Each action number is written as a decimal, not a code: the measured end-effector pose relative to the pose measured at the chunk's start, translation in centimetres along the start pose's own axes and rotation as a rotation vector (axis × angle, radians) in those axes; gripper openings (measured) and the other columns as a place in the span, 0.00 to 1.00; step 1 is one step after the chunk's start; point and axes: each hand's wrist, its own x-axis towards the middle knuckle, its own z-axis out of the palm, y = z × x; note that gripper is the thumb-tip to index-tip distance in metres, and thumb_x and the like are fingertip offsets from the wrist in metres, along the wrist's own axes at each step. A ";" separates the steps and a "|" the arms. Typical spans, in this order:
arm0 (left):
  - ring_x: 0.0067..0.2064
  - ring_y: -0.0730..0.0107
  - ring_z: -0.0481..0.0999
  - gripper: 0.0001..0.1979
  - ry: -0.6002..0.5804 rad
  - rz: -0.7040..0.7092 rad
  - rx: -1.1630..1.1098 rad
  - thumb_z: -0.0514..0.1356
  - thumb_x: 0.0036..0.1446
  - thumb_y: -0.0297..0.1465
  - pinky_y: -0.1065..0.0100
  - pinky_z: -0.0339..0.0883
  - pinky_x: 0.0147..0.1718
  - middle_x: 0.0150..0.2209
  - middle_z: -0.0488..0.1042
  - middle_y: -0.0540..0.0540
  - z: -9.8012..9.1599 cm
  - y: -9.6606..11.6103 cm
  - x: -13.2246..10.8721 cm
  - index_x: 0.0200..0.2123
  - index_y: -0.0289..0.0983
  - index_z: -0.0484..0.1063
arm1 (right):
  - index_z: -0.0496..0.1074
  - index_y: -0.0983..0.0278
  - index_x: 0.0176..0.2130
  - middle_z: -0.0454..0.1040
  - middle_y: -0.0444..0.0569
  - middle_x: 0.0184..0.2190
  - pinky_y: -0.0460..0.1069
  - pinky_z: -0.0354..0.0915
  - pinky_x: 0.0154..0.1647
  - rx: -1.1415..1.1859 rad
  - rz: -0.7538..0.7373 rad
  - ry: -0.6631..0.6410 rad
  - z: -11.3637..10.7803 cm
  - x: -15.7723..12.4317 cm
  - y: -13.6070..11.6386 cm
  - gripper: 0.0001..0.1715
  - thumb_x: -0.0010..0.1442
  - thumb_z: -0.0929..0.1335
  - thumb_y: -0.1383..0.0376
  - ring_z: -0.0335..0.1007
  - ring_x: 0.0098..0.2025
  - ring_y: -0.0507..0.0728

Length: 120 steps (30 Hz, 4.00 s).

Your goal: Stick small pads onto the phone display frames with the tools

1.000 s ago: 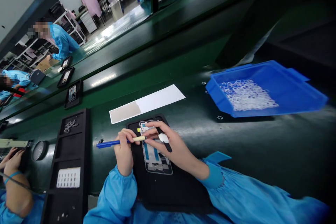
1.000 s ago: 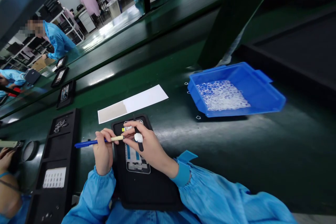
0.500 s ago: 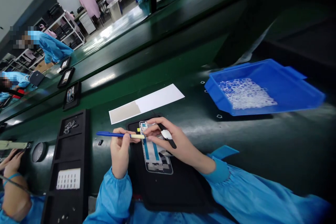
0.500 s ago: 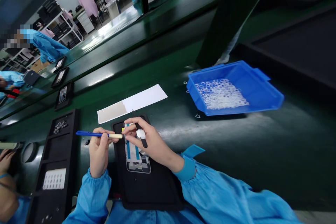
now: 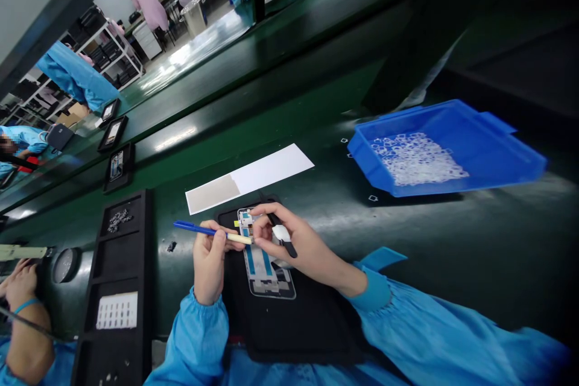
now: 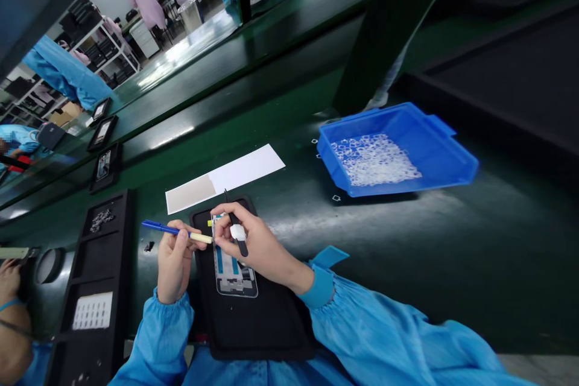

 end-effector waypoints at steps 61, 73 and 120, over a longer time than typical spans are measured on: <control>0.36 0.70 0.79 0.05 -0.194 0.440 0.962 0.59 0.64 0.33 0.73 0.72 0.36 0.35 0.76 0.48 0.8 -0.7 5.1 0.39 0.38 0.68 | 0.68 0.65 0.41 0.72 0.43 0.31 0.49 0.47 0.32 -0.755 -0.115 0.080 -3.4 2.8 3.5 0.27 0.44 0.59 0.85 0.63 0.34 0.57; 0.35 0.72 0.79 0.05 -0.187 0.464 0.956 0.60 0.64 0.33 0.75 0.72 0.34 0.36 0.75 0.49 1.0 -0.6 5.1 0.38 0.38 0.68 | 0.67 0.65 0.41 0.72 0.44 0.32 0.49 0.47 0.32 -0.766 -0.112 0.080 -3.4 2.7 3.6 0.27 0.44 0.59 0.85 0.63 0.34 0.58; 0.29 0.68 0.69 0.20 -0.369 0.712 1.683 0.60 0.56 0.22 0.68 0.61 0.27 0.29 0.67 0.50 -0.5 -2.0 3.5 0.50 0.45 0.74 | 0.68 0.63 0.39 0.73 0.45 0.33 0.50 0.52 0.34 -0.801 -0.106 0.073 -3.4 2.6 4.2 0.15 0.55 0.65 0.80 0.65 0.34 0.58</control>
